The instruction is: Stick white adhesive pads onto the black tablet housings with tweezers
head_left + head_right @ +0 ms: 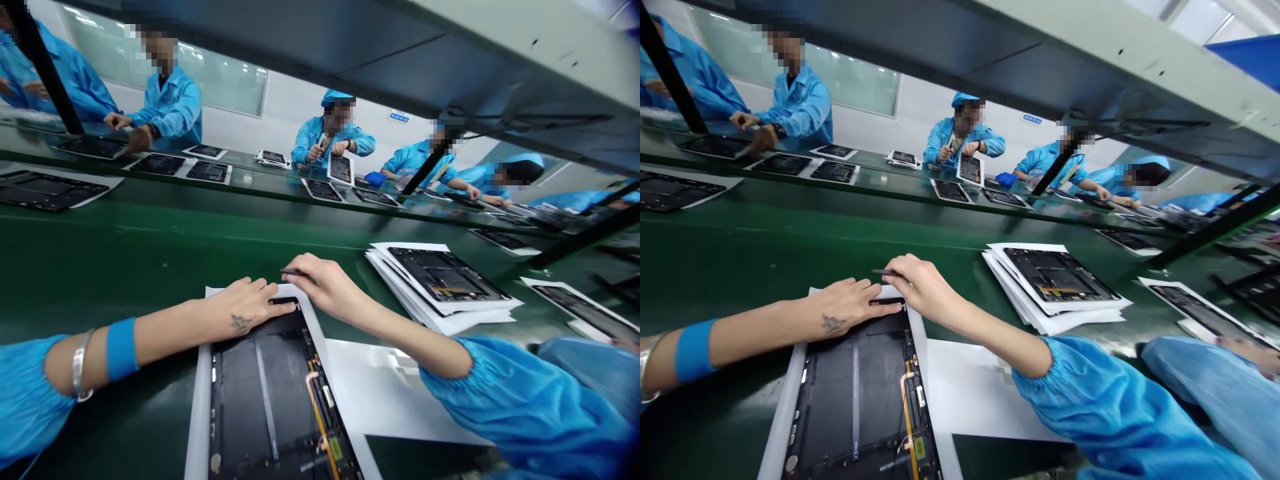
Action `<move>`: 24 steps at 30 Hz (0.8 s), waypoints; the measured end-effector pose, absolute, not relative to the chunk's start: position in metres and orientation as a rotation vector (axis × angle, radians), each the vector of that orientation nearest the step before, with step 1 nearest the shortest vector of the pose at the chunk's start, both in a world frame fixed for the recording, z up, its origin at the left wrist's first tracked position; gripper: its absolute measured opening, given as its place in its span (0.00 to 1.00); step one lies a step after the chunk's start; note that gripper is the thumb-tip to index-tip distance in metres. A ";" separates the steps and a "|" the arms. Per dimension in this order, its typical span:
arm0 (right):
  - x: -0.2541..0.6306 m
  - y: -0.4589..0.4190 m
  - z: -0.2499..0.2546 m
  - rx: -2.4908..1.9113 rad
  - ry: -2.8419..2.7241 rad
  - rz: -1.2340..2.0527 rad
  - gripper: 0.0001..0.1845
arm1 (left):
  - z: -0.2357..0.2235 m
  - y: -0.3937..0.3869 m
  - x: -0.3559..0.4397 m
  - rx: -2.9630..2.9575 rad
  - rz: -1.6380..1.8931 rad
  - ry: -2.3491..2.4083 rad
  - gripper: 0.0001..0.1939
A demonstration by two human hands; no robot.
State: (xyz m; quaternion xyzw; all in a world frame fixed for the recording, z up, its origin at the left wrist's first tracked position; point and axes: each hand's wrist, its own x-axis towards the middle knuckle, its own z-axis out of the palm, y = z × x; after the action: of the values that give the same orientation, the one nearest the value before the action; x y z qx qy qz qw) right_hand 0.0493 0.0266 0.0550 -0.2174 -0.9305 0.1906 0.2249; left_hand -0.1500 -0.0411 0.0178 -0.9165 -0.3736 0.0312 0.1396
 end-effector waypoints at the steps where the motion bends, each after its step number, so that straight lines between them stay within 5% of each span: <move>1: 0.046 0.030 0.052 -0.570 -2.654 0.501 0.08 | 0.015 -0.045 -0.155 -2.664 0.058 -1.089 0.29; 8: 0.030 0.033 0.040 -0.339 -3.039 0.392 0.09 | 0.003 -0.068 -0.192 -2.818 -0.402 -1.019 0.21; 18: 0.016 0.028 0.054 -0.139 -3.305 -0.103 0.08 | 0.000 -0.066 -0.188 -2.840 -0.414 -1.046 0.23; 24: 0.049 0.044 0.048 -0.422 -3.275 0.122 0.05 | 0.003 -0.067 -0.187 -2.826 -0.458 -1.041 0.20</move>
State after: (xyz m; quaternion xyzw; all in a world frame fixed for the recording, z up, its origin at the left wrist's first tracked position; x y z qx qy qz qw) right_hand 0.0494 0.0443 0.0476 -0.1273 -0.9878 0.0369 -0.0815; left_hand -0.1870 -0.0673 0.0032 -0.9266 -0.3415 -0.1503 0.0475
